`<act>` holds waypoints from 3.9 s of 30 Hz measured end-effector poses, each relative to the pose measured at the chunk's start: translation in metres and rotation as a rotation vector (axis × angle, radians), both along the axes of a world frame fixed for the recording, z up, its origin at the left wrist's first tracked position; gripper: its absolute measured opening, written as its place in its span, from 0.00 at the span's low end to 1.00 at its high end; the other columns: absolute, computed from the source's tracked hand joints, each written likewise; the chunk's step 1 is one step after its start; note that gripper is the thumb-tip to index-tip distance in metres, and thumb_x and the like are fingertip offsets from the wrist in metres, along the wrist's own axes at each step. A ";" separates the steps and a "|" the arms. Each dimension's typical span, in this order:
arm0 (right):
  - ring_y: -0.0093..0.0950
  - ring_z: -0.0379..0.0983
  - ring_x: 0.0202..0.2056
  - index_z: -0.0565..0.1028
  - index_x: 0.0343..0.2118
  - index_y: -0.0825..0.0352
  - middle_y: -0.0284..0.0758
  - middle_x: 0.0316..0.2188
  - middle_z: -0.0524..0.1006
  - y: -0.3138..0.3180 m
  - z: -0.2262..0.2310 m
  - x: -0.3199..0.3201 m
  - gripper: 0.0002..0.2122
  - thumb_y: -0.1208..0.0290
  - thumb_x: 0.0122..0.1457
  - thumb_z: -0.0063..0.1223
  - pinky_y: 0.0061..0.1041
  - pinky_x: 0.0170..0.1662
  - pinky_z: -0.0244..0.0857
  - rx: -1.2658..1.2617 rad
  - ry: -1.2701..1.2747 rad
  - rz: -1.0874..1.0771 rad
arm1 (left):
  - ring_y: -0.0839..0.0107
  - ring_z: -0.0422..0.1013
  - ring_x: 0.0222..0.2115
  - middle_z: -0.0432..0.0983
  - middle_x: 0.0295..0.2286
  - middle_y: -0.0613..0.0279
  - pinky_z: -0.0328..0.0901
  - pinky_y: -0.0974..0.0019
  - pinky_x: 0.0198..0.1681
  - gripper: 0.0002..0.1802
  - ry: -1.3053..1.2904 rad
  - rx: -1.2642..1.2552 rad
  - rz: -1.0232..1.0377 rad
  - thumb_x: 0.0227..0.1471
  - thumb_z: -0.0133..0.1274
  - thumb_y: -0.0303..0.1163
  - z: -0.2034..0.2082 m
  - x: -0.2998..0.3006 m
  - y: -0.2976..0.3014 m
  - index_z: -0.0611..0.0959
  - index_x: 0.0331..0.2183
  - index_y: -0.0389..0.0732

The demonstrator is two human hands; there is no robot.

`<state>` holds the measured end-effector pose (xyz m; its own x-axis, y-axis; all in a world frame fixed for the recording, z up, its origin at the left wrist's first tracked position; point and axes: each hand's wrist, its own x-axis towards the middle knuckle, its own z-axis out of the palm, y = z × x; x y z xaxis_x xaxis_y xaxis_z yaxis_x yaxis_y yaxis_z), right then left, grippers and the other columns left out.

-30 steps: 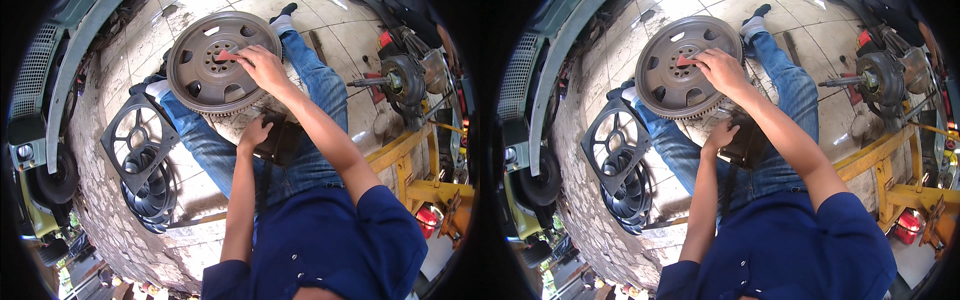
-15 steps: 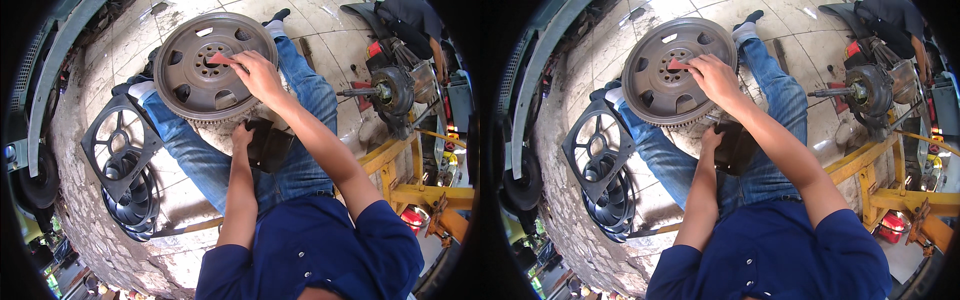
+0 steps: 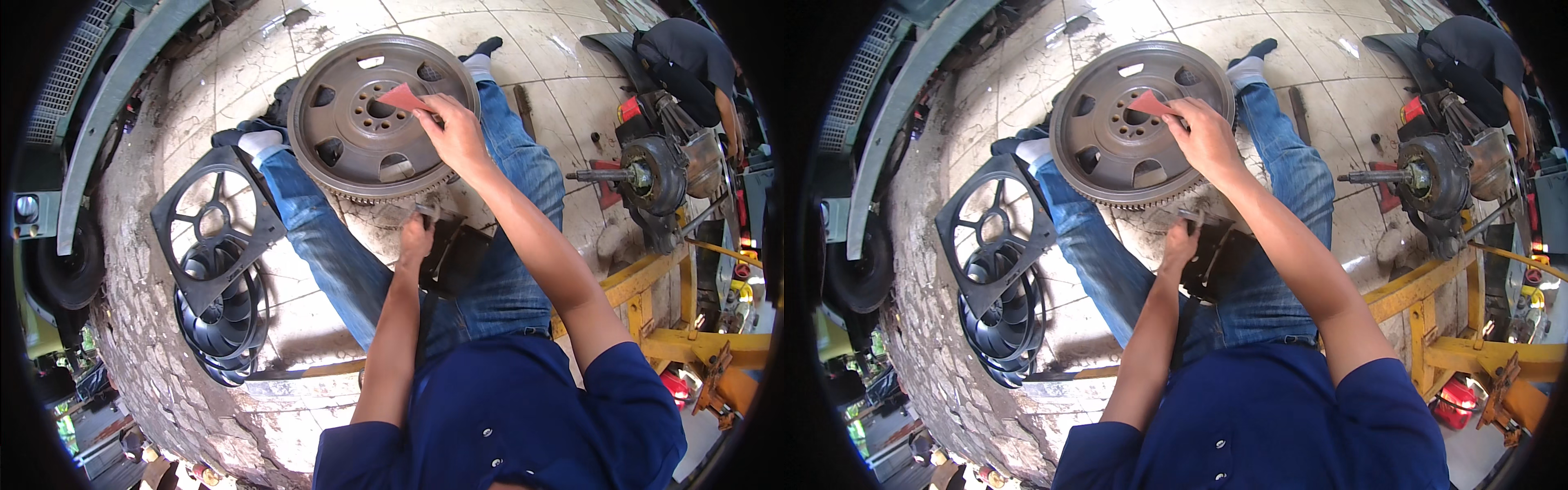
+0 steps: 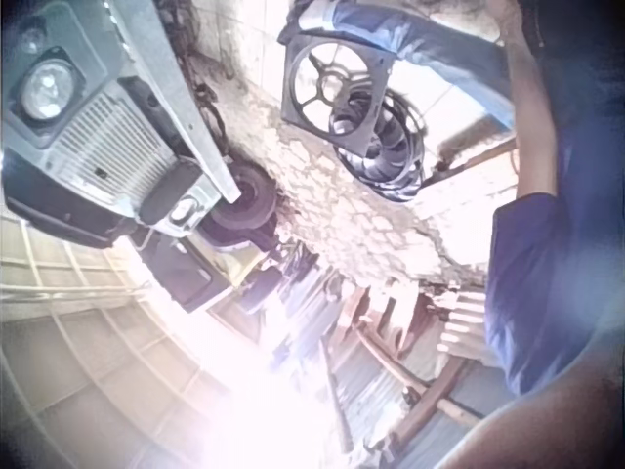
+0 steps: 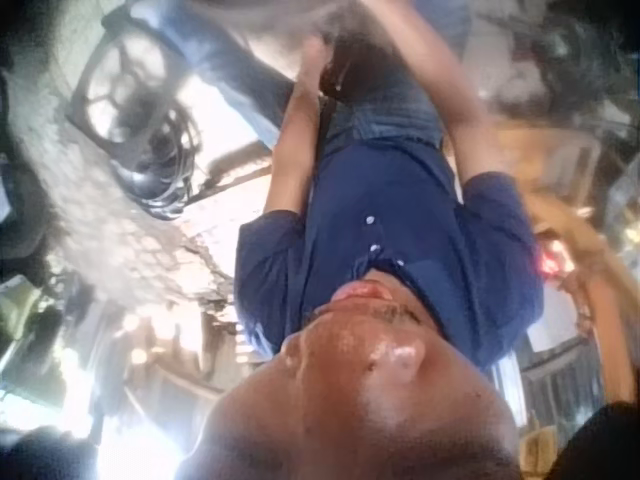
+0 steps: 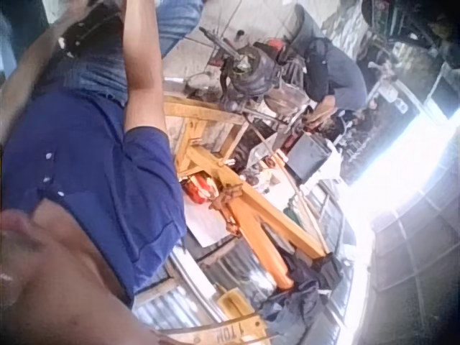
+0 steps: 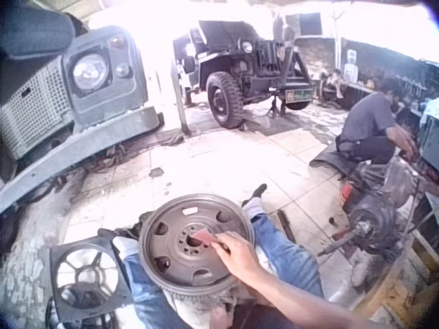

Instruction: The person scrubs a large metal flywheel with a red abrasive pad while sitting on the floor, then uses a wire brush to clean the teeth and surface. The person also handles a small metal ring and a brush during the process.

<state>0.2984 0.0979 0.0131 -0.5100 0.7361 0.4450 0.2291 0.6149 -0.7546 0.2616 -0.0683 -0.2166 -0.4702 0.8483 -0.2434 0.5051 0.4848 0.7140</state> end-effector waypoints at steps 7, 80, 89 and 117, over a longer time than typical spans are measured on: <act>0.38 0.78 0.34 0.76 0.43 0.71 0.44 0.39 0.78 0.014 -0.002 0.002 0.13 0.69 0.58 0.58 0.31 0.37 0.72 -0.160 0.056 0.095 | 0.40 0.65 0.43 0.70 0.41 0.43 0.62 0.46 0.49 0.20 0.152 0.473 -0.250 0.40 0.56 0.17 0.058 0.018 -0.019 0.74 0.39 0.34; 0.15 0.67 0.33 0.71 0.53 0.72 0.32 0.35 0.78 0.007 0.039 -0.020 0.14 0.74 0.66 0.44 0.17 0.38 0.61 -0.285 0.531 -0.143 | 0.56 0.79 0.30 0.81 0.26 0.52 0.73 0.57 0.33 0.36 0.765 0.065 -0.076 0.44 0.54 0.68 0.311 -0.179 0.105 0.82 0.34 0.41; 0.39 0.76 0.42 0.74 0.46 0.72 0.46 0.39 0.78 0.026 0.037 -0.031 0.19 0.61 0.60 0.55 0.35 0.45 0.66 -0.145 0.371 -0.057 | 0.57 0.79 0.26 0.80 0.23 0.54 0.73 0.58 0.30 0.35 0.852 0.132 -0.142 0.40 0.59 0.65 0.310 -0.161 0.100 0.82 0.32 0.40; 0.16 0.70 0.33 0.75 0.46 0.73 0.30 0.32 0.79 0.027 0.072 0.016 0.17 0.61 0.67 0.46 0.20 0.39 0.64 -0.020 0.310 0.015 | 0.57 0.79 0.36 0.82 0.32 0.53 0.72 0.55 0.39 0.38 0.868 0.085 -0.189 0.41 0.59 0.66 0.316 -0.163 0.114 0.80 0.45 0.48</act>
